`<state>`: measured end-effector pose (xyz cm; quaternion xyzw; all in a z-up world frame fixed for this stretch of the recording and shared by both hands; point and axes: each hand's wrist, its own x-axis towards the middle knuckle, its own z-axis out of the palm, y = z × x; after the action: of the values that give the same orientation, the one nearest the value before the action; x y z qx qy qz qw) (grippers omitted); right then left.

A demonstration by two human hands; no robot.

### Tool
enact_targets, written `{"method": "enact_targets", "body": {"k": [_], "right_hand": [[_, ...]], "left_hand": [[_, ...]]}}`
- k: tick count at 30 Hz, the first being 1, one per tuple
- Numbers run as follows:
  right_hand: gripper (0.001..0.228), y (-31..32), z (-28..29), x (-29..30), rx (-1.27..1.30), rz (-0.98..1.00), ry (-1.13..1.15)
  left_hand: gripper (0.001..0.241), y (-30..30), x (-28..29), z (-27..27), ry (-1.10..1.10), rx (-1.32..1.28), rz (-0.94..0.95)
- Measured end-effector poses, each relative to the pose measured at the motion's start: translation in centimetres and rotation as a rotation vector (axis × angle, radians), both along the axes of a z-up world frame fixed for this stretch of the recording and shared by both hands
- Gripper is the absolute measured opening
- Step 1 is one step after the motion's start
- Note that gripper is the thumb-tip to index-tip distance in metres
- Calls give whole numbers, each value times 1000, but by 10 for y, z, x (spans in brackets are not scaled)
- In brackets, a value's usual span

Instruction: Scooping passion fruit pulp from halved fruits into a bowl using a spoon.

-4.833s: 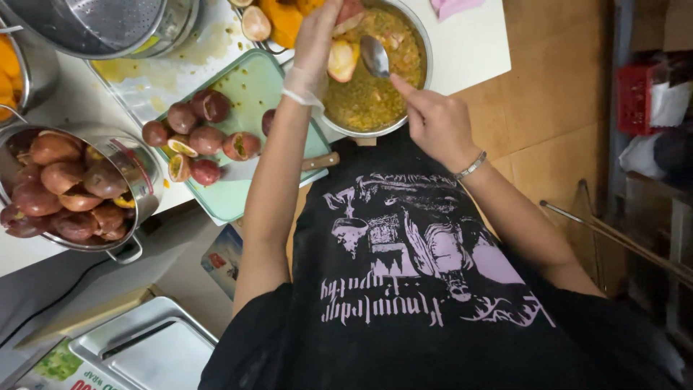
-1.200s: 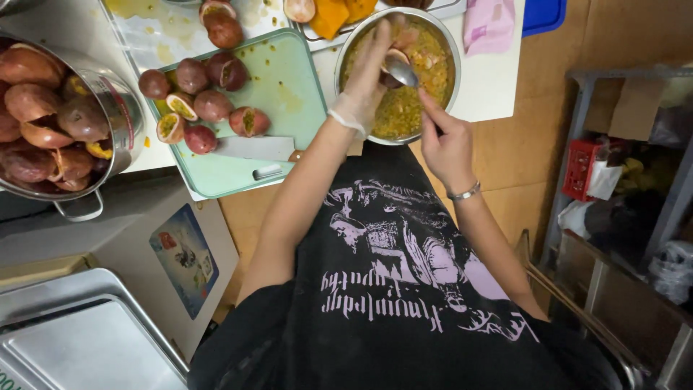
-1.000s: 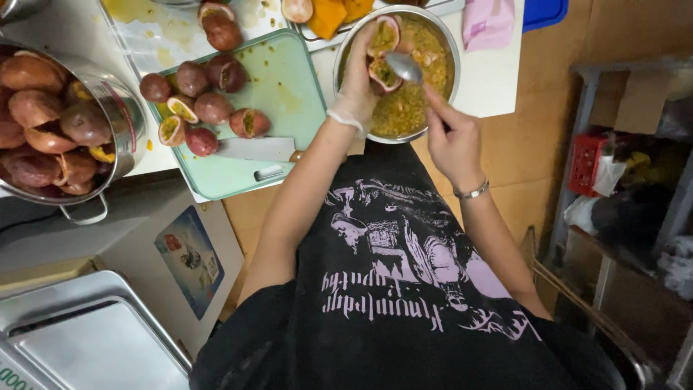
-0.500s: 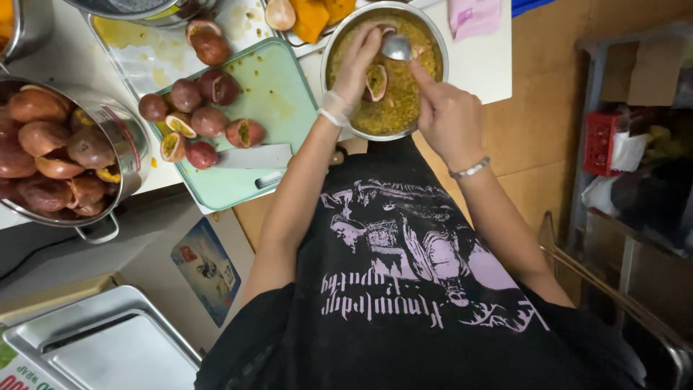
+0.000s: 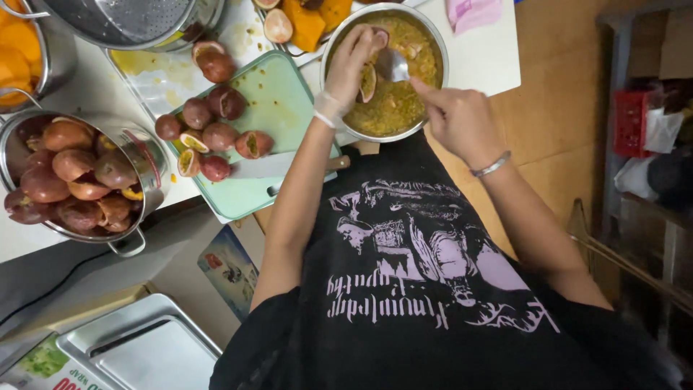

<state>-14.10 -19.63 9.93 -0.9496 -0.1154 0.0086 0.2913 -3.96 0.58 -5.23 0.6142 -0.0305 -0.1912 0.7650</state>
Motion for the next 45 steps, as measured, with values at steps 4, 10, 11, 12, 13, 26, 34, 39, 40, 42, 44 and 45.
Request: {"method": "enact_targets", "body": {"k": [4,10,11,12,13,26,34,39,40,42,44,45], "right_hand": [[46,-2,6,5,-38,20,-35],[42,-9,-4,1,-16,8,-41],[40,-13,-6,-1,16,-1,-10],[40,-9,-1,0,17,2,-8],[39,-5,5,1,120,-17,77],[45,2,-3,7,-156,151,18],[50,16,-23,-2,-63,62,172],[36,11,-2,10,187,-74,438],[40,14,-5,8,159,-38,219],[43,19,-15,2,133,-2,-2],[45,22,-28,-7,98,18,-12],[45,20,-20,-4,96,17,-14]], "left_hand": [[41,-1,6,18,94,-130,-57],[35,2,10,-12,12,-137,45],[34,4,10,-29,-2,-160,88],[34,3,8,-27,-1,-160,91],[34,2,7,-24,45,-204,122],[39,2,13,7,-152,23,-70],[27,4,17,48,-274,110,-3],[27,9,17,66,-406,247,-38],[28,9,16,68,-412,171,-76],[29,9,15,71,-421,96,-117],[29,9,18,70,-471,133,-91],[29,10,19,68,-473,130,-92]]}}
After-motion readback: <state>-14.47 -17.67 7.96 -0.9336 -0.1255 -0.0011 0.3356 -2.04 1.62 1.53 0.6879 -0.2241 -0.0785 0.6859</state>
